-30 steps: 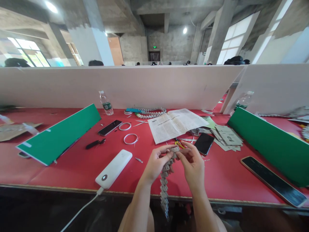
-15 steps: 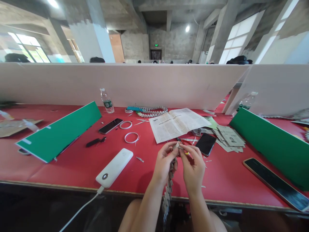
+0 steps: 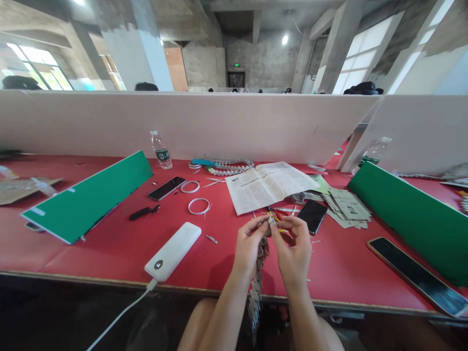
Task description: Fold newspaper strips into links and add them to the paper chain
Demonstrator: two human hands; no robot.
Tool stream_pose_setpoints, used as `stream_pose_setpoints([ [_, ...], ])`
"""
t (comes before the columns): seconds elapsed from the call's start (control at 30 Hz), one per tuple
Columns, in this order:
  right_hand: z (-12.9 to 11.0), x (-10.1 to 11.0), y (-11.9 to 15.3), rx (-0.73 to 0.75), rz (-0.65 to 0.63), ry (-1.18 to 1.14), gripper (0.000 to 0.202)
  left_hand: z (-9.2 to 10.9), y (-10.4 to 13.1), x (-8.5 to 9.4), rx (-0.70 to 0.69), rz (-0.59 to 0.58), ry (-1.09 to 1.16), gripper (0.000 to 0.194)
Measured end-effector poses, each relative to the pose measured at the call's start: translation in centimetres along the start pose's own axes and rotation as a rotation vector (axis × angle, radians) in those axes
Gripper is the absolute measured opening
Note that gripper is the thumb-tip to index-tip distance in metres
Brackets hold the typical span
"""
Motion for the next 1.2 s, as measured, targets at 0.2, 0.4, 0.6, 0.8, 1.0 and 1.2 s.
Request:
stream_pose_setpoints([
  [0.2,0.6,0.2,-0.4,-0.063,-0.044,0.018,0.024,0.7,0.4,-0.2,-0.073,-0.017,-0.163,0.037],
  [0.4,1.7,0.6,-0.9,-0.143,-0.157,0.066,0.025,1.8,0.8,-0.4,-0.188,-0.030,-0.359,0.033],
  [0.6,1.5,0.6,-0.9,-0.099,-0.190,0.128,0.022,2.7,1.2,-1.3,-0.324,-0.101,-0.553,0.033],
  [0.8,1.1,-0.9,-0.3,-0.067,-0.247,-0.023,0.023,3.0,0.8,0.2,-0.278,0.008,-0.412,0.040],
  [1.0,0.3,-2.5,-0.1,0.031,-0.413,-0.080,0.014,3.2,0.3,1.0,-0.218,-0.021,-0.306,0.041],
  [1.2,-0.2,-2.1,-0.1,0.142,-0.390,0.050,0.013,3.6,0.5,0.7,-0.256,-0.047,-0.347,0.038],
])
Point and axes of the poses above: each hand's wrist, its own y-axis away from the middle knuckle, its own x-axis out of the back of the hand, z = x × y, the point moved 10 cm from there along -y, towards the middle knuckle, and after that the axes turned 1 degree about x, right-handed, at the moved point
